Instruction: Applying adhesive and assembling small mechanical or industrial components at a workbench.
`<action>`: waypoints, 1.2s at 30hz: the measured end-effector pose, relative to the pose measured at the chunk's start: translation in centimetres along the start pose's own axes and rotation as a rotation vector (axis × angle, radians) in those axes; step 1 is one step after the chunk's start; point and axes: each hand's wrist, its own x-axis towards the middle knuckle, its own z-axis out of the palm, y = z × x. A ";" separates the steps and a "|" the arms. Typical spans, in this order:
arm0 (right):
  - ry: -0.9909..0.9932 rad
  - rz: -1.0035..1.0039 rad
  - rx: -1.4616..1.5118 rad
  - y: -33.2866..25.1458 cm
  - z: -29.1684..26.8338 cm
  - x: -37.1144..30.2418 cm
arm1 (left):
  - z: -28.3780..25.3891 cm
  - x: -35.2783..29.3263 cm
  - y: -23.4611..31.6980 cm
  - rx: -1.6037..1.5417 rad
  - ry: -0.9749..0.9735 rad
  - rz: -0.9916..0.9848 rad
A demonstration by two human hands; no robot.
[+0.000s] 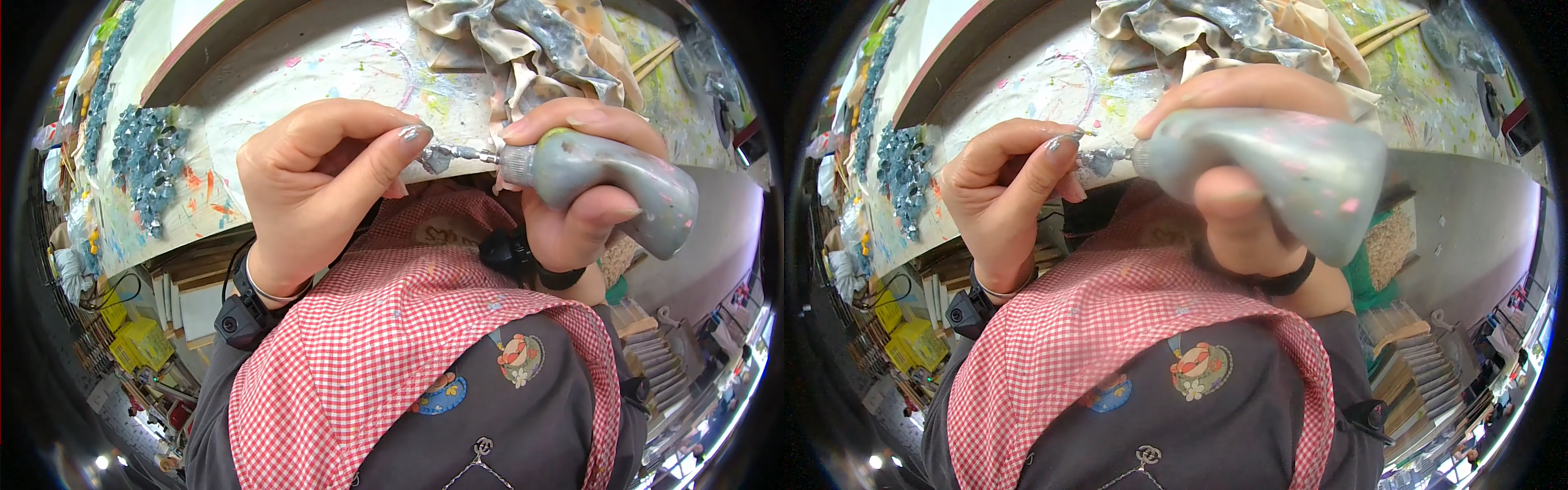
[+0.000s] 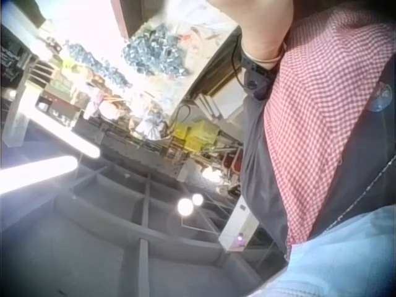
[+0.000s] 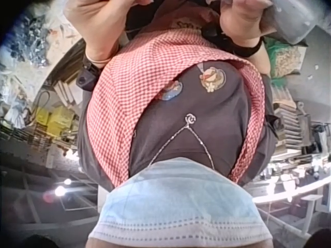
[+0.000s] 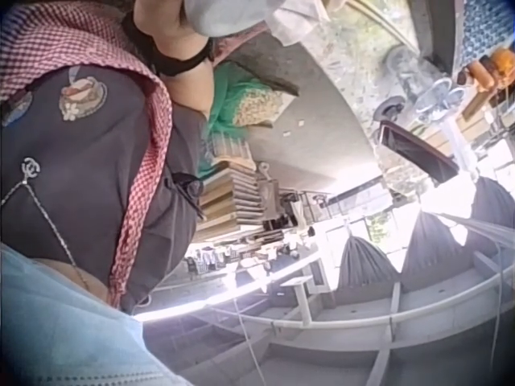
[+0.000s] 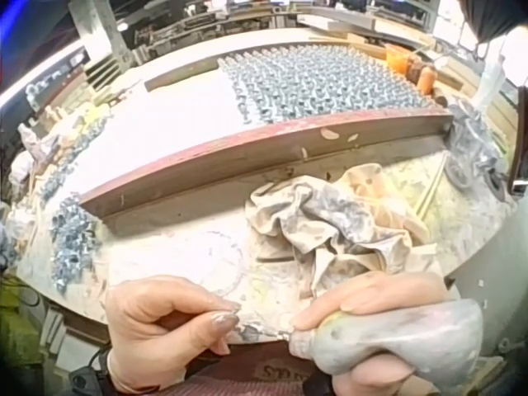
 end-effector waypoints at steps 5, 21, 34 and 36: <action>-0.036 0.012 -0.044 -0.1 -0.2 0.0 | 0.0 0.0 0.0 0.000 -0.001 0.018; 0.084 -0.106 0.029 0.7 -0.4 -0.9 | -1.2 -0.2 -0.5 0.352 -0.120 0.417; -0.043 -0.035 -0.006 0.0 -0.4 -0.4 | -1.2 -0.1 -0.5 0.376 -0.148 0.466; -0.016 -0.020 0.000 -0.1 -0.4 -0.4 | -1.2 -0.1 -0.6 0.368 -0.150 0.466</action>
